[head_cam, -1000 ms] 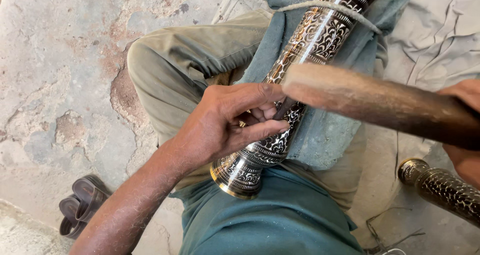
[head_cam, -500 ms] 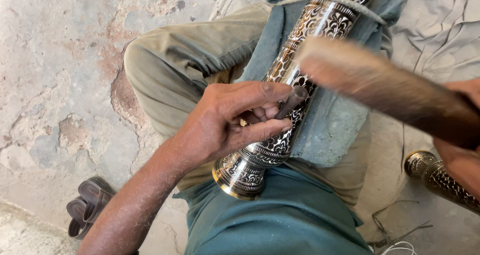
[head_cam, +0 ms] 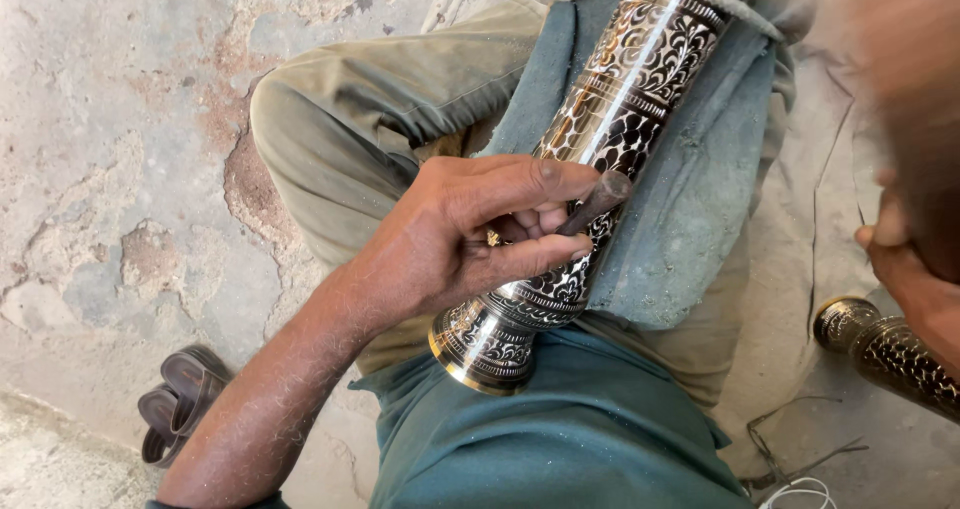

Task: The person uses a chisel and hammer to engrave intricate floral patterns onto a metal vase. They repeatedly tap the chisel with the hammer to create detailed designs on the vase's surface.

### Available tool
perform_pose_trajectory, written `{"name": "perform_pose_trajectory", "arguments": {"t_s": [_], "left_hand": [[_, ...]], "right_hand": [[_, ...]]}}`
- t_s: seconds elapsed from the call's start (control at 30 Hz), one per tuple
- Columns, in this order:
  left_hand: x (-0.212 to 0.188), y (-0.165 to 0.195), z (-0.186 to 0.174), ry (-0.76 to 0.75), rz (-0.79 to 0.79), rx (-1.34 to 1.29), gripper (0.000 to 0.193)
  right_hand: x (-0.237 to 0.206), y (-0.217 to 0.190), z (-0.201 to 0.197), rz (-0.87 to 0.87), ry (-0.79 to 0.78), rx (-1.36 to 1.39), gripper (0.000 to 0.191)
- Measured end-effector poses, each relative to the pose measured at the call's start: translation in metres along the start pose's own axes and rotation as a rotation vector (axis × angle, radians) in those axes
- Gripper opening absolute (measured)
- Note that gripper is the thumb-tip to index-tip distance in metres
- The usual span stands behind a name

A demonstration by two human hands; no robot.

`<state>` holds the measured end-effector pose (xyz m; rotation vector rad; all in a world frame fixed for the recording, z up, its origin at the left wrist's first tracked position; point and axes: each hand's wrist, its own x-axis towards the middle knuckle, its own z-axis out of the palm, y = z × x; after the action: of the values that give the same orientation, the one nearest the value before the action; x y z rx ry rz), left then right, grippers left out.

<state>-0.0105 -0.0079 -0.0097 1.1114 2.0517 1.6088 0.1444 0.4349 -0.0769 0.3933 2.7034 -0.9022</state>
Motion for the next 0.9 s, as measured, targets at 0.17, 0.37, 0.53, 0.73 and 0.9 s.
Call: {"name": "perform_pose_trajectory", "arguments": {"t_s": [0.17, 0.37, 0.53, 0.73, 0.9], "left_hand": [[0.000, -0.001, 0.000, 0.011, 0.022, 0.023, 0.043], [0.001, -0.003, 0.001, 0.000, 0.029, 0.034, 0.044], [0.000, -0.004, 0.000, 0.004, 0.036, 0.039, 0.044], [0.002, -0.003, 0.000, -0.016, 0.045, 0.046, 0.040], [0.002, 0.002, 0.000, -0.023, -0.018, 0.012, 0.039]], "right_hand": [[-0.006, 0.004, 0.000, 0.017, 0.004, 0.011, 0.020], [0.001, 0.006, -0.001, 0.019, 0.005, 0.011, 0.022], [0.005, -0.005, 0.001, -0.002, -0.007, -0.002, 0.023], [-0.014, -0.012, -0.001, 0.042, 0.002, 0.018, 0.025], [-0.017, -0.017, -0.001, 0.073, 0.007, 0.064, 0.027]]}}
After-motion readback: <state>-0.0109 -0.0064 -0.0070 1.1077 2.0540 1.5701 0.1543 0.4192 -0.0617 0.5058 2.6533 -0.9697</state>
